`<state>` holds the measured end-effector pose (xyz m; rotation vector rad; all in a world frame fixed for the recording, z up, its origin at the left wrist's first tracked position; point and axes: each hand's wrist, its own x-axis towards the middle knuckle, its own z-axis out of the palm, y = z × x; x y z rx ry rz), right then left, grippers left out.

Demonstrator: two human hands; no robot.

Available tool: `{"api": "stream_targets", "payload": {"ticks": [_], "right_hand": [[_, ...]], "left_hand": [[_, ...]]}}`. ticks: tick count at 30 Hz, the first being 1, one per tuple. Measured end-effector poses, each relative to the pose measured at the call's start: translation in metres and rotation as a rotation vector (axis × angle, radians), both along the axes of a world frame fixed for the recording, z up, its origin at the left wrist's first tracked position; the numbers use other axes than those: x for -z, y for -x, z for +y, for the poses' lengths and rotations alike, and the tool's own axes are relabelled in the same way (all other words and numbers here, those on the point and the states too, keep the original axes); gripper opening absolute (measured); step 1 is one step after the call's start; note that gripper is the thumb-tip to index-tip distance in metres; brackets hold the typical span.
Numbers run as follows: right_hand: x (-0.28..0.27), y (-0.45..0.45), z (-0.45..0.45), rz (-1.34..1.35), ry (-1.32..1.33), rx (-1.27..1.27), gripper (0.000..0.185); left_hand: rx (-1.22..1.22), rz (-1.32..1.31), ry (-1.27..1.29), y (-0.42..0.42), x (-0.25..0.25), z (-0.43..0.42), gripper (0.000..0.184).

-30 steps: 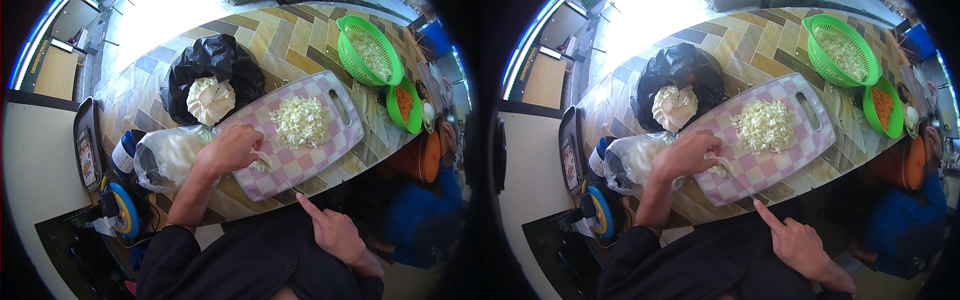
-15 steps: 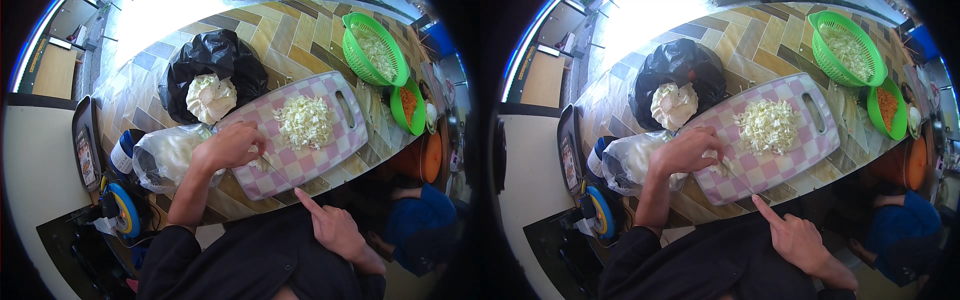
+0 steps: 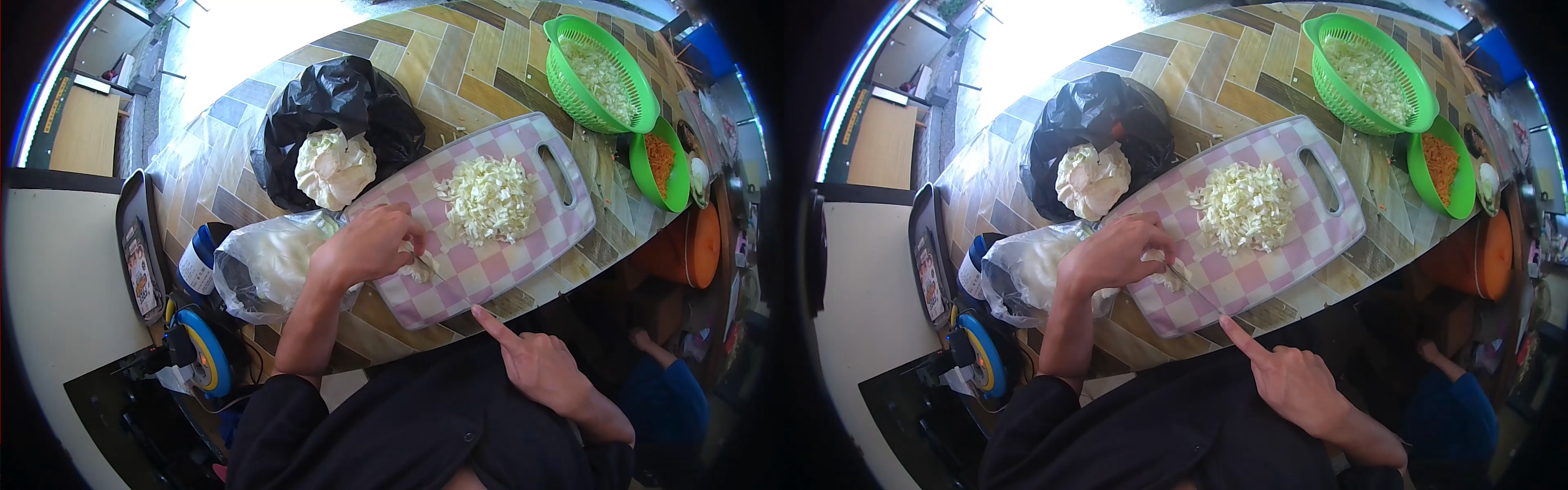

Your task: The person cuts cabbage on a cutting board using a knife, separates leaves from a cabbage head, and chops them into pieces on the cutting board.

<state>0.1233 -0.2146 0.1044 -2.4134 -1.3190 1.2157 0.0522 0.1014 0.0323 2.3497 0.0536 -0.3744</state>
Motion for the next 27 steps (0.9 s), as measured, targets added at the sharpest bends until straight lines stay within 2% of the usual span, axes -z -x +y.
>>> {"api": "stream_targets", "payload": {"ticks": [18, 27], "right_hand": [[-0.016, 0.001, -0.024, 0.018, 0.048, 0.000, 0.079], [-0.020, -0.001, -0.025, -0.005, -0.040, 0.012, 0.079]], "left_hand": [[-0.010, 0.069, -0.002, -0.002, -0.007, -0.002, 0.021], [0.003, 0.045, -0.012, -0.002, -0.004, 0.000, 0.021]]}}
